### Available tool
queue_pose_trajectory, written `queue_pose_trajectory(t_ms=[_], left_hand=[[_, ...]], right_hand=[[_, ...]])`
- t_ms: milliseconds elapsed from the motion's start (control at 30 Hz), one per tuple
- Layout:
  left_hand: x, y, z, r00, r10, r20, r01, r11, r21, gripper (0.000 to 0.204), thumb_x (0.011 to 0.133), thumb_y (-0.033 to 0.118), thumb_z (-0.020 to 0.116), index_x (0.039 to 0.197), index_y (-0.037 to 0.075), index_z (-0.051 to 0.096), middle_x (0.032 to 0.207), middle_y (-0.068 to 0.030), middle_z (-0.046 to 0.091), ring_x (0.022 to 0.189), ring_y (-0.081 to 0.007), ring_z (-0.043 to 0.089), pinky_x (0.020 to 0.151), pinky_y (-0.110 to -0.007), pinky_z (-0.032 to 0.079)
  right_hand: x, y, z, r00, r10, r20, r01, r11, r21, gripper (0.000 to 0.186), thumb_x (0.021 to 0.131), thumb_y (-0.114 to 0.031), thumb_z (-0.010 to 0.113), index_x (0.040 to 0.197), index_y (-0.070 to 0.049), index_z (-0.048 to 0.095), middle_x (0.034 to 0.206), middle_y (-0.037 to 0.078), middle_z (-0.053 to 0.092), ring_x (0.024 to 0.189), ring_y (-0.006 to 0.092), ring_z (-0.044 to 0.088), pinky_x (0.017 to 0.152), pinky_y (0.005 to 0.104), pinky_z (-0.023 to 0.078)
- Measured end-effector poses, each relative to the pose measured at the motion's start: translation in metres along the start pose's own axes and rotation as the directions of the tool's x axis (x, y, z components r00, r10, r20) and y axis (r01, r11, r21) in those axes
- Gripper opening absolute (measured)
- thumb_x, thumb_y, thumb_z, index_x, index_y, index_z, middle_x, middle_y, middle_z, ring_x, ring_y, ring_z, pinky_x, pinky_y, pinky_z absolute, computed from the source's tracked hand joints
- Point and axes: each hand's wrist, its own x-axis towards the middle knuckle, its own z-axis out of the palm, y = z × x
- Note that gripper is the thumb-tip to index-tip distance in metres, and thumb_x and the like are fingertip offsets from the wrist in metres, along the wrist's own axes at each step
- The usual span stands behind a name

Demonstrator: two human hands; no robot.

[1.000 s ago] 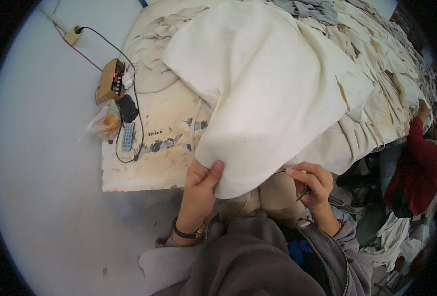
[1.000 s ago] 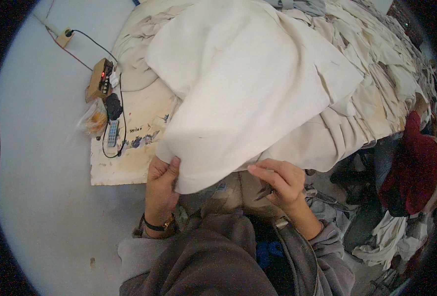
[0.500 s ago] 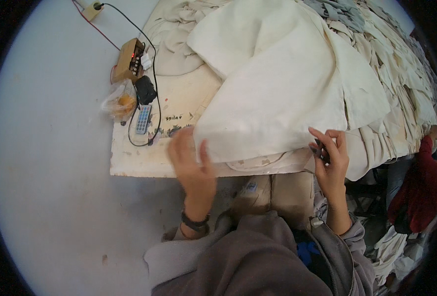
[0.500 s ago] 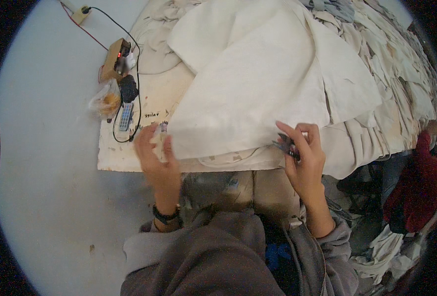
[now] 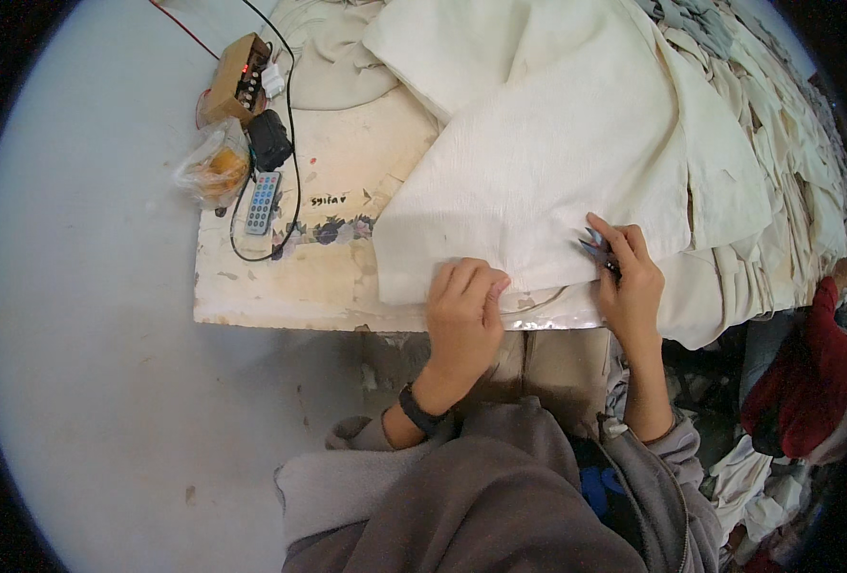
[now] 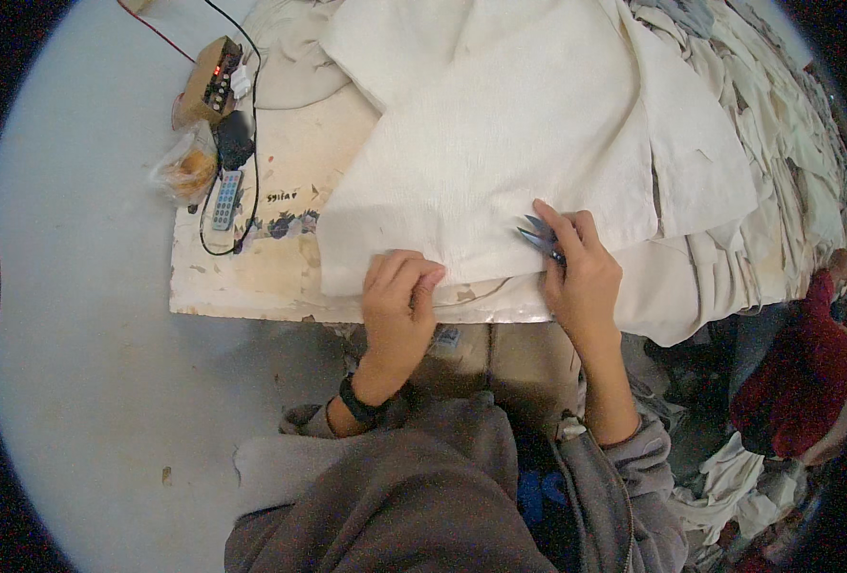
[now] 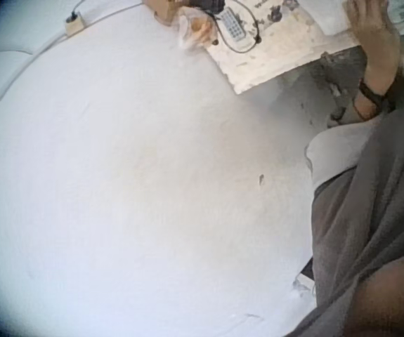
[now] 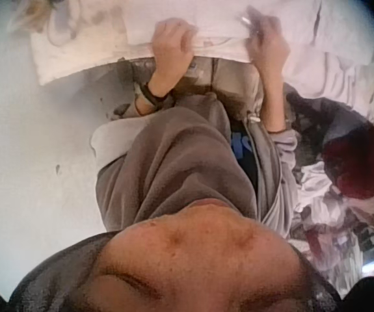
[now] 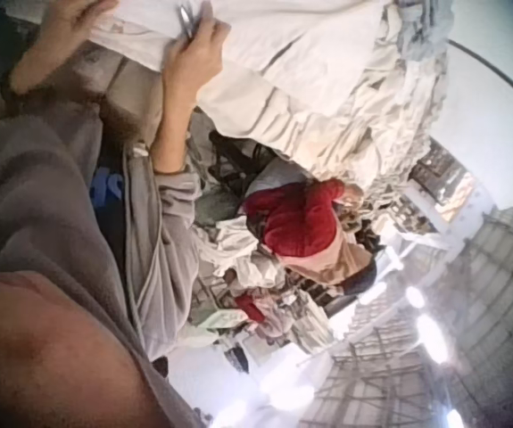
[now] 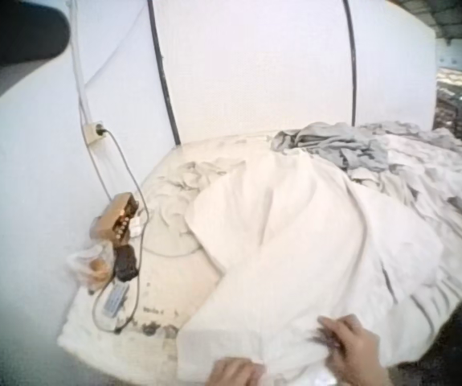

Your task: The person uses scissors to trim and cut a large white fabric piece on a work table, repeatedly folding and repositioning the material to access different edges. They then pick up a grey fabric piece and begin cutting it as well.

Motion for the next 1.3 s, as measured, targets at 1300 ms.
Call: queue_pose_trajectory(t_ms=[1300], left_hand=[[0.009,0.004,-0.001,0.987,-0.084,0.139,0.079,0.996,0.041,0.018,0.075,0.018,0.068,0.09,0.008,0.063,0.088,-0.0061,0.054,0.061,-0.0238,0.056,0.055,-0.034,0.045]], right_hand=[[0.007,-0.037,0.011,0.995,0.05,0.086,-0.058,0.994,0.092,0.031,0.077,-0.018,0.069,0.104,-0.008,0.057,0.09,0.008,0.059,0.073,0.024,0.064,0.06,0.0311,0.049]])
